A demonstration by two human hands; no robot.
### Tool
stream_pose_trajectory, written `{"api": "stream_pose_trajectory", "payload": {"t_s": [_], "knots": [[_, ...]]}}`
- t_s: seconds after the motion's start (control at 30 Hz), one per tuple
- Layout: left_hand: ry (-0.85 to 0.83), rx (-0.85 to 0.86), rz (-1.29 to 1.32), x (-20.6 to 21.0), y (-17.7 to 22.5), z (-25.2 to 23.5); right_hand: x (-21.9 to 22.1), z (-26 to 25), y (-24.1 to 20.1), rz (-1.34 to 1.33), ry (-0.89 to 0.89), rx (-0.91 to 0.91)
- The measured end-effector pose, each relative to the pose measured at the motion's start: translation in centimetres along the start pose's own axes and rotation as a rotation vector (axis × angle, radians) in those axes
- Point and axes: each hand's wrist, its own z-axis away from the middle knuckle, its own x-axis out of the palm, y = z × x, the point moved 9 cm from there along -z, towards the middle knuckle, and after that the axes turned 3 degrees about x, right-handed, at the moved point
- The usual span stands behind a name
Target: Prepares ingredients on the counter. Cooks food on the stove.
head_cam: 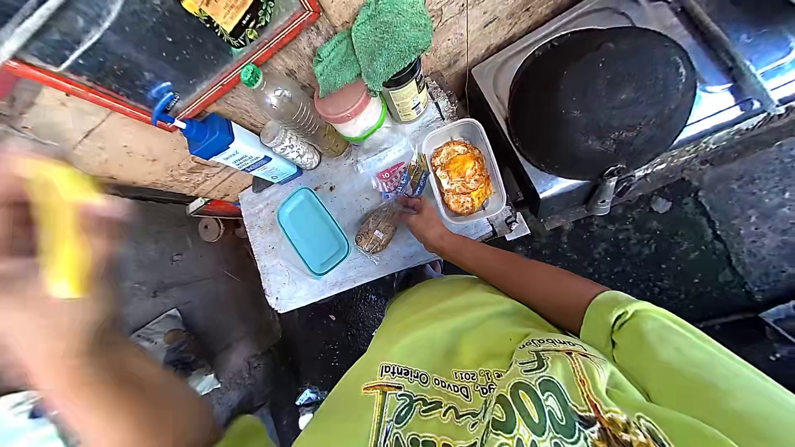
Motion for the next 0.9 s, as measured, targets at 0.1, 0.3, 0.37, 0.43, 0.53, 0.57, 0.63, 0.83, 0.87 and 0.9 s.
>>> {"api": "stream_pose_trajectory", "payload": {"t_s": [0.1, 0.3, 0.37, 0.43, 0.53, 0.57, 0.63, 0.83, 0.87, 0.9], "knots": [[-0.046, -0.073, 0.374, 12.5, 2.7, 7.8, -0.9, 1.2, -0.8, 0.019, -0.011, -0.119], [-0.072, -0.531, 0.700, 27.1, 6.2, 23.1, -4.3, 3.8, -4.1, 0.115, -0.096, -0.394], [0.087, -0.604, 0.912, 28.3, 8.0, 25.6, -5.0, 3.8, -5.2, 0.158, -0.129, -0.484], [0.287, -0.570, 1.104, 27.6, 10.4, 26.4, -5.5, 3.9, -5.9, 0.204, -0.155, -0.536], [0.413, -0.373, 1.177, 24.6, 14.6, 25.6, -5.7, 4.8, -7.4, 0.273, -0.171, -0.679], [0.414, -0.306, 1.182, 23.8, 15.9, 25.2, -5.7, 5.1, -7.7, 0.291, -0.173, -0.740], [0.402, -0.207, 1.183, 22.8, 17.8, 24.4, -5.4, 5.6, -8.2, 0.331, -0.195, -0.818], [0.423, -0.162, 0.866, 22.7, 17.9, 20.9, -4.2, 8.7, -9.6, 0.496, -0.383, -0.818], [0.441, -0.161, 0.855, 22.7, 17.6, 20.4, -4.2, 9.6, -10.0, 0.493, -0.418, -0.817], [0.456, -0.163, 0.843, 22.8, 17.3, 20.0, -4.3, 10.5, -10.4, 0.481, -0.455, -0.804]]}}
